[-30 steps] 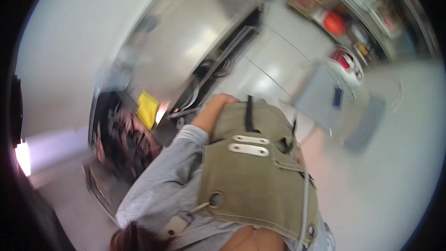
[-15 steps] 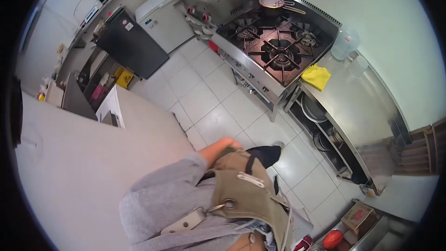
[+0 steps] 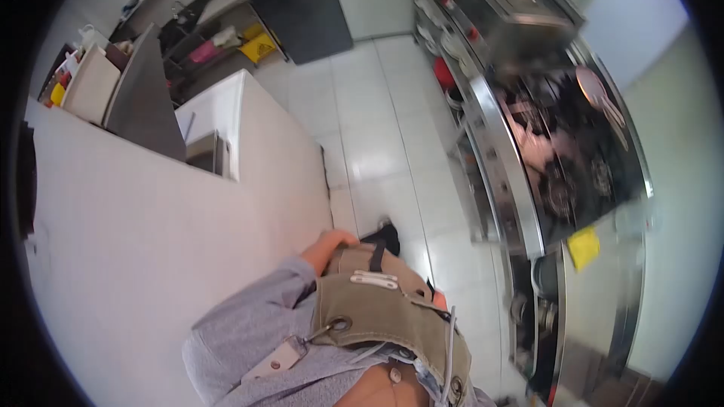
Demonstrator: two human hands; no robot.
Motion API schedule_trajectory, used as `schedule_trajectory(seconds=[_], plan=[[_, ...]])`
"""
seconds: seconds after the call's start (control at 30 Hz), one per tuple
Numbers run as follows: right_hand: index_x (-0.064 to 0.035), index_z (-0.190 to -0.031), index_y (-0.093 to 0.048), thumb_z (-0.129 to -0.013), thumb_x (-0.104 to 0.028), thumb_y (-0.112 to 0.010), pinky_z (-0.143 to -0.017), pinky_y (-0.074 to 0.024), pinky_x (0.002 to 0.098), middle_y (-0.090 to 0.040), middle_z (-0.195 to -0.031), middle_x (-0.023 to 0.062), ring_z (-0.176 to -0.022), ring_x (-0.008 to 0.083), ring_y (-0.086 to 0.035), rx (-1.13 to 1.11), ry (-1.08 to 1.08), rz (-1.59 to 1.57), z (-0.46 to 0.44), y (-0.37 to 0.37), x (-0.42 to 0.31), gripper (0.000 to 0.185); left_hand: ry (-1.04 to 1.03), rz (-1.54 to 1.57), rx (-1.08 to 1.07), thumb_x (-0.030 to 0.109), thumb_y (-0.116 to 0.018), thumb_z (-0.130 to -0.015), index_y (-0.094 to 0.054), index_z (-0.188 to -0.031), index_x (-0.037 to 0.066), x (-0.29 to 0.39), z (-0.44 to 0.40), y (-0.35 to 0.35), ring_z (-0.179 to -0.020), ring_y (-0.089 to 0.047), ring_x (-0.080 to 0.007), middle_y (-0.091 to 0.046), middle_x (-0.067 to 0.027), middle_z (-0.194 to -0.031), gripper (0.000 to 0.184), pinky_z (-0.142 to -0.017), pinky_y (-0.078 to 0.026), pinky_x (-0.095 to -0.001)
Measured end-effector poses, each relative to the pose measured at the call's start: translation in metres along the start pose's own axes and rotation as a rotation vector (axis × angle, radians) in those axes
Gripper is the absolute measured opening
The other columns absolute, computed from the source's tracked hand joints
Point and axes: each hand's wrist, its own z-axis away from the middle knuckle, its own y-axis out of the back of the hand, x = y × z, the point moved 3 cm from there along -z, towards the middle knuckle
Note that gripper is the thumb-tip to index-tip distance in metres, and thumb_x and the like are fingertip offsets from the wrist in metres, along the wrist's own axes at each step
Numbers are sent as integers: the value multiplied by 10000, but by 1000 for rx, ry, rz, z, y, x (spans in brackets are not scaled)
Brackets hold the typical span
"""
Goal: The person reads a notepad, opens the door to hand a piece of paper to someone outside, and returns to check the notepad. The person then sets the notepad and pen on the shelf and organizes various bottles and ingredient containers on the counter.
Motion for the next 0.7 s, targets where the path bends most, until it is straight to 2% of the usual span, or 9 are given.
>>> schedule_trajectory(seconds=[0.07,0.17,0.2,0.27,0.37,0.43,0.53,0.63,0.7], plan=[[-104,-1122,-612,-910,-304,-428,-635,-488,396,-658,-897,92,-781,214,-605,-35,-194,-34,-38,9,-30,345,-30,176,176,493,-526,-795,-604,-1220,144,-27,16,41,-1075,-580,-278,-576,-95,-1268,555,-902,-455,-433],[-100,-1145,-596,-911,-299,-416,-659,-494,422,-654,-936,103,-805,233,-604,-18,-364,-57,-103,29,-86,357,93,593,31,591,-465,-816,-557,-1278,147,-99,-79,64,-1061,-587,-310,-605,-144,-1212,648,-885,-447,-448],[-98,-1152,-591,-911,-298,-411,-667,-496,431,-652,-949,107,-813,239,-603,-4,-392,-63,-123,34,-106,361,69,678,69,564,-444,-846,-574,-1265,154,-94,-42,80,-1070,-576,-297,-608,-145,-1205,601,-910,-435,-447],[-33,-1145,-613,-874,-291,-443,-711,-517,379,-667,-940,173,-865,245,-632,11,-286,102,-145,43,-200,411,-14,642,114,550,-438,-855,-586,-1245,131,-106,-44,103,-1068,-577,-289,-613,-140,-1196,591,-909,-438,-439],[-20,-1117,-636,-884,-258,-417,-783,-498,371,-659,-1007,177,-900,260,-625,61,-152,-117,-200,40,-264,399,-118,619,136,508,-445,-859,-631,-1166,89,-115,-67,120,-1086,-579,-288,-614,-151,-1197,552,-920,-438,-425],[-19,-1057,-662,-872,-272,-478,-795,-493,371,-668,-980,150,-917,245,-627,17,22,31,-248,47,-272,364,-172,490,255,459,-474,-848,-642,-1130,73,-126,-110,139,-1106,-575,-301,-599,-181,-1205,506,-936,-433,-420],[-67,-1135,-607,-861,-304,-477,-756,-495,368,-663,-948,110,-820,248,-629,-99,-122,-151,-382,74,-157,385,-132,711,423,404,-528,-791,-662,-1070,61,-127,-118,188,-1070,-586,-331,-634,-161,-1139,462,-913,-454,-416],[-78,-1145,-598,-860,-315,-476,-741,-492,367,-657,-956,112,-808,243,-622,-136,-291,29,-417,93,-274,390,-14,1015,960,318,-544,-795,-634,-1066,48,-131,-108,252,-991,-596,-363,-660,-168,-1025,393,-872,-470,-431],[-85,-1152,-592,-860,-321,-475,-732,-490,367,-653,-961,113,-801,241,-617,-166,-331,113,-458,109,-354,393,154,1074,1050,307,-557,-809,-596,-1129,57,-143,-104,301,-1015,-583,-373,-649,-197,-1034,408,-879,-462,-448]])
